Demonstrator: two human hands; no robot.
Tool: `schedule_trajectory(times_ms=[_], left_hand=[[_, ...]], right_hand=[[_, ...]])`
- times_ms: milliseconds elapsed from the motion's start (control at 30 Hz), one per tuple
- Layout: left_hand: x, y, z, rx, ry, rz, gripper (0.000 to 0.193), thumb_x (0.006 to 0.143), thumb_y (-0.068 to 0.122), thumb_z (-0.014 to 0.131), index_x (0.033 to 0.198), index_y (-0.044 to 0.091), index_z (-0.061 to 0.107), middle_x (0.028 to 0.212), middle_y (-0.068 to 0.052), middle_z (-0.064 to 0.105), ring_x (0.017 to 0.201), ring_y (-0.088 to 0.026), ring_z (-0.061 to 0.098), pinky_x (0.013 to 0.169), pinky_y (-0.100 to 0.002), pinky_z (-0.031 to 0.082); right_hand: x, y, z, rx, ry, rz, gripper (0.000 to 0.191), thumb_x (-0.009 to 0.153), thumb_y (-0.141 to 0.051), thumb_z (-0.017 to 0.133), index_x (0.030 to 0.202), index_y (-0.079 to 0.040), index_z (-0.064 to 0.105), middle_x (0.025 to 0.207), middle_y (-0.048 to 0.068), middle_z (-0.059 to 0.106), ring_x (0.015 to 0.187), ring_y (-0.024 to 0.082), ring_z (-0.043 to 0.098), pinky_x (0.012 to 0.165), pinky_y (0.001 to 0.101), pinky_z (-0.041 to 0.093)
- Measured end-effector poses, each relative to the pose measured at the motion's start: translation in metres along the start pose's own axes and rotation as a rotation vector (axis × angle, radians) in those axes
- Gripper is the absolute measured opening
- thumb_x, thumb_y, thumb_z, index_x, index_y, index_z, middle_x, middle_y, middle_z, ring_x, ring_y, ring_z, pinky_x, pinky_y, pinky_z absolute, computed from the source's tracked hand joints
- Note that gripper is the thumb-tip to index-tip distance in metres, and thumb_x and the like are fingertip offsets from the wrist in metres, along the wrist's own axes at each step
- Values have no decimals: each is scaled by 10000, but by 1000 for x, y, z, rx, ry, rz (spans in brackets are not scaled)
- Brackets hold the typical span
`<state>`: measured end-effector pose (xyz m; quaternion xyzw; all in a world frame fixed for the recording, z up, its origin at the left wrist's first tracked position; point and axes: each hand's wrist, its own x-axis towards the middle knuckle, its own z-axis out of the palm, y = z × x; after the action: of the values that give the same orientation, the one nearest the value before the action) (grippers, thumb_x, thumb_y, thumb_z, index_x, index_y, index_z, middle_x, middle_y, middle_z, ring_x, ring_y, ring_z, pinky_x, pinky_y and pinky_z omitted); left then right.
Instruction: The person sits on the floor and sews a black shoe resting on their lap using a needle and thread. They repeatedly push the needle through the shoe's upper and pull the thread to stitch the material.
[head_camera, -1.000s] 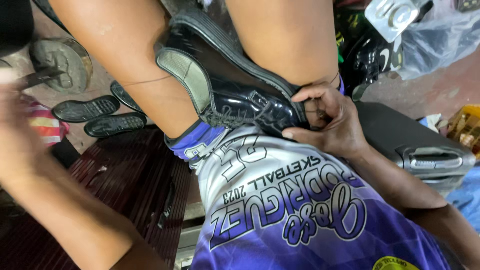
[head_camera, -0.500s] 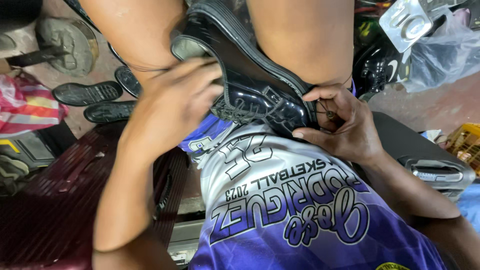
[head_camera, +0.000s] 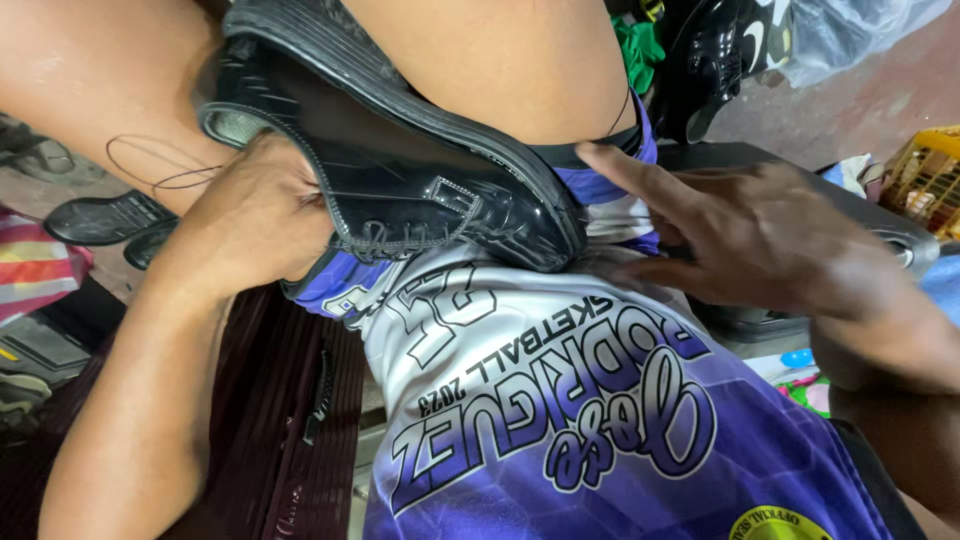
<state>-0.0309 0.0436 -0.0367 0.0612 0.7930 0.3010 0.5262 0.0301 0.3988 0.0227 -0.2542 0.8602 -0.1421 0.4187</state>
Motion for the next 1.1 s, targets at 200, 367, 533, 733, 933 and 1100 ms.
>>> schedule_trajectory(times_ms=[200,367,533,733,933,1100], left_hand=[[-3,-9,20,-561,123,484,161,933,-50,624,1062,-34,719,1050,-55,764,914,-61,658,830,-265,550],[-6,-24,19,-429,96,259,240,770,-127,479,908,-72,668,804,-116,603,676,-156,503,629,-328,421],[-8,-25,7,53,146,329,168,751,20,618,906,-17,672,823,-185,676,787,-357,631,748,-416,490],[-8,-13,10,-17,235,549,248,768,129,726,993,24,724,1006,-187,727,918,-399,682,831,-410,525],[-8,-12,14,-344,192,415,78,818,-25,656,856,32,695,713,-71,634,616,-114,529,599,-263,447],[-11,-6,10,-399,250,454,112,826,-52,671,772,46,659,579,11,503,564,-39,435,508,-247,398]], right_hand=[[5,-1,15,148,455,-218,851,842,-535,749,1495,-100,419,1017,187,704,625,219,637,495,344,518],[17,11,39,350,285,-117,540,866,-402,793,1210,-32,602,789,77,730,646,170,715,499,328,559],[15,22,20,562,311,-204,169,953,-214,738,925,-59,679,836,104,716,724,165,692,585,317,536],[19,-13,20,1368,489,-232,133,1024,-118,549,897,-81,544,1028,140,676,888,143,641,794,268,519],[39,-31,34,1394,418,-184,184,1021,-87,593,853,-82,518,689,11,489,633,80,472,630,241,439],[49,-44,15,842,499,-85,322,1033,-126,628,771,-78,447,602,-9,439,496,80,400,651,318,416]])
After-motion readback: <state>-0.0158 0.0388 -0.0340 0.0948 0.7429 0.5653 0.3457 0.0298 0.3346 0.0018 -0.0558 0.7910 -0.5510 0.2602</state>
